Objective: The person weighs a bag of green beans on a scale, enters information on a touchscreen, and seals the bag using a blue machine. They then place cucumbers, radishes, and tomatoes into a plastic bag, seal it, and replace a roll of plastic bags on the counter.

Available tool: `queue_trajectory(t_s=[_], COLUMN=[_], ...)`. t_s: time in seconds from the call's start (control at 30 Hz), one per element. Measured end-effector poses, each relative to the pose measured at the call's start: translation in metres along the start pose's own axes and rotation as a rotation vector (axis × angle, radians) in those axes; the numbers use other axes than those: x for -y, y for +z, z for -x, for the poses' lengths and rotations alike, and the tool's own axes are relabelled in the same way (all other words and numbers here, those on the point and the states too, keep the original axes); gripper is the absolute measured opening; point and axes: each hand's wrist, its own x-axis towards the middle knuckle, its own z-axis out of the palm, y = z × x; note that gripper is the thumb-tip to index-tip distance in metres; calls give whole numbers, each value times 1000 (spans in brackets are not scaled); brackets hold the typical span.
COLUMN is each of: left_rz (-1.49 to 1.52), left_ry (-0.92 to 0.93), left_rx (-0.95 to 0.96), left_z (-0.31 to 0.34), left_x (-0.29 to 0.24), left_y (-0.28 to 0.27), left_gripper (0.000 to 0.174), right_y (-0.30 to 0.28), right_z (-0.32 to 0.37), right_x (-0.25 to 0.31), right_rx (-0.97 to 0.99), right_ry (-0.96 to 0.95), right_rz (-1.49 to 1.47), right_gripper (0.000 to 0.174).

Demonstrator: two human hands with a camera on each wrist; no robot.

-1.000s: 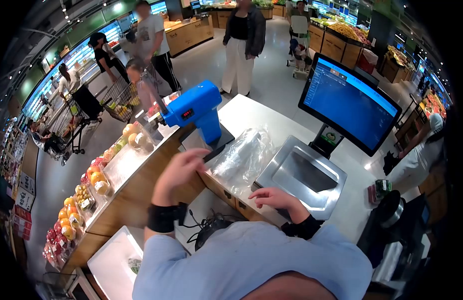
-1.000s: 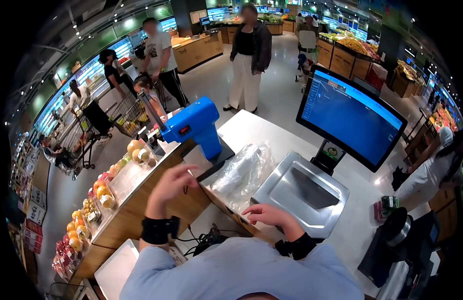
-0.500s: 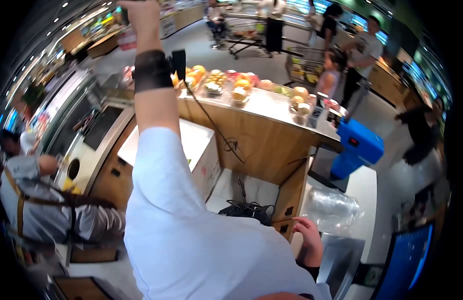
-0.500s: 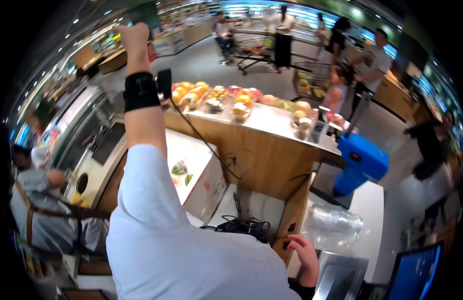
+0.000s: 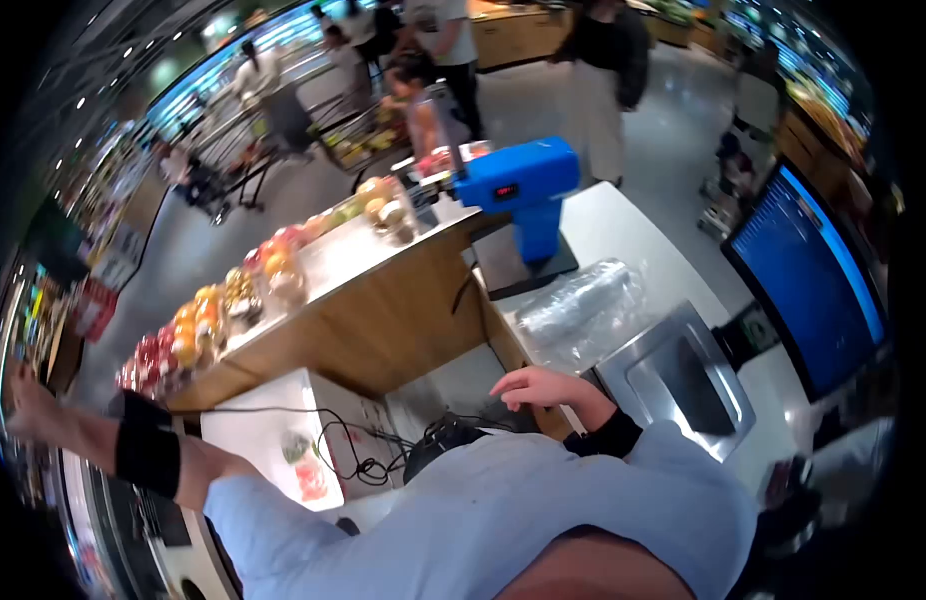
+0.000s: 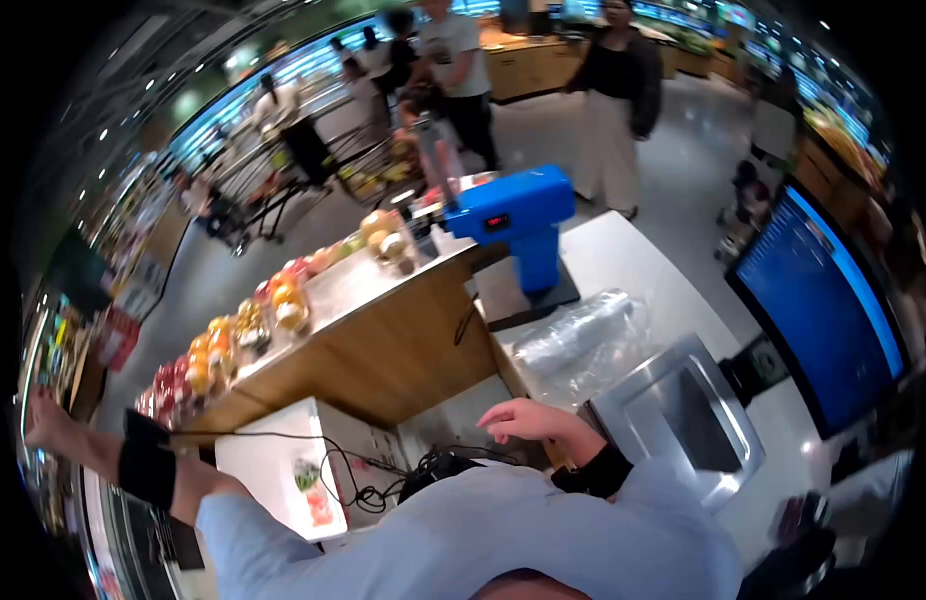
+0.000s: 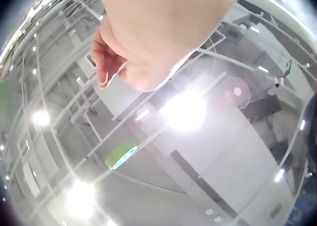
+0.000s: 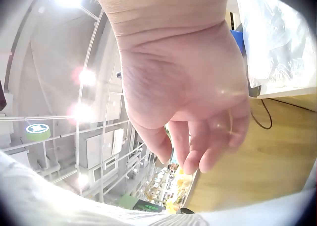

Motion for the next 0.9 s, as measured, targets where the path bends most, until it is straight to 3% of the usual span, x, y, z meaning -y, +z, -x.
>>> queue_trajectory(t_s=[0.2, 0.27, 0.4, 0.47, 0.57, 0.63, 0.67, 0.7, 0.73, 0.77, 0.8, 0.83, 0.87, 0.9], left_rz=[-6, -27, -10, 66, 435, 877, 854, 1013, 1152, 1066, 906, 877, 1098, 1063], left_ry=[-82, -102, -135, -165, -162, -34, 15, 43, -17, 66, 1000, 510, 635, 882], left_rx=[192, 225, 163, 92, 37, 117, 255, 387, 680, 1003, 685, 1663, 1932, 2210], left_z=[71, 81, 103, 131, 211, 283, 315, 353, 399, 438, 488, 506, 532, 572], left_x=[-31, -34, -57, -81, -137, -165, -171, -164, -168, -175, -167, -192, -194, -186], left_y=[45, 54, 35, 7, -51, -76, -87, -69, -68, -81, -61, -103, -115, -104], left_gripper=[64, 61, 56, 53, 49, 58, 66, 47, 21, 5, 8, 16, 25, 32], right_y=[-5, -7, -19, -17, -13, -16, -14, -15, -17, -18, -19, -18, -21, -25], right_z=[15, 29, 22, 24, 22, 17, 17, 16, 10, 5, 0, -2, -6, -8], right_x=[-22, -15, -63, -58, -53, -41, -28, -20, -19, -20, -22, -16, -20, -23], right_rx=[-88, -134, -197, -226, -230, -220, -237, -249, -243, -255, -260, -279, -293, -312], right_ry=[4, 93, -7, 6, 10, -4, 25, 53, 47, 41, 39, 44, 58, 76], right_rz=[14, -16, -77, -64, -72, -88, -69, -45, -49, -69, -90, -82, -70, -56], right_gripper=[29, 29, 29, 29, 29, 29, 29, 28, 28, 28, 27, 24, 20, 17])
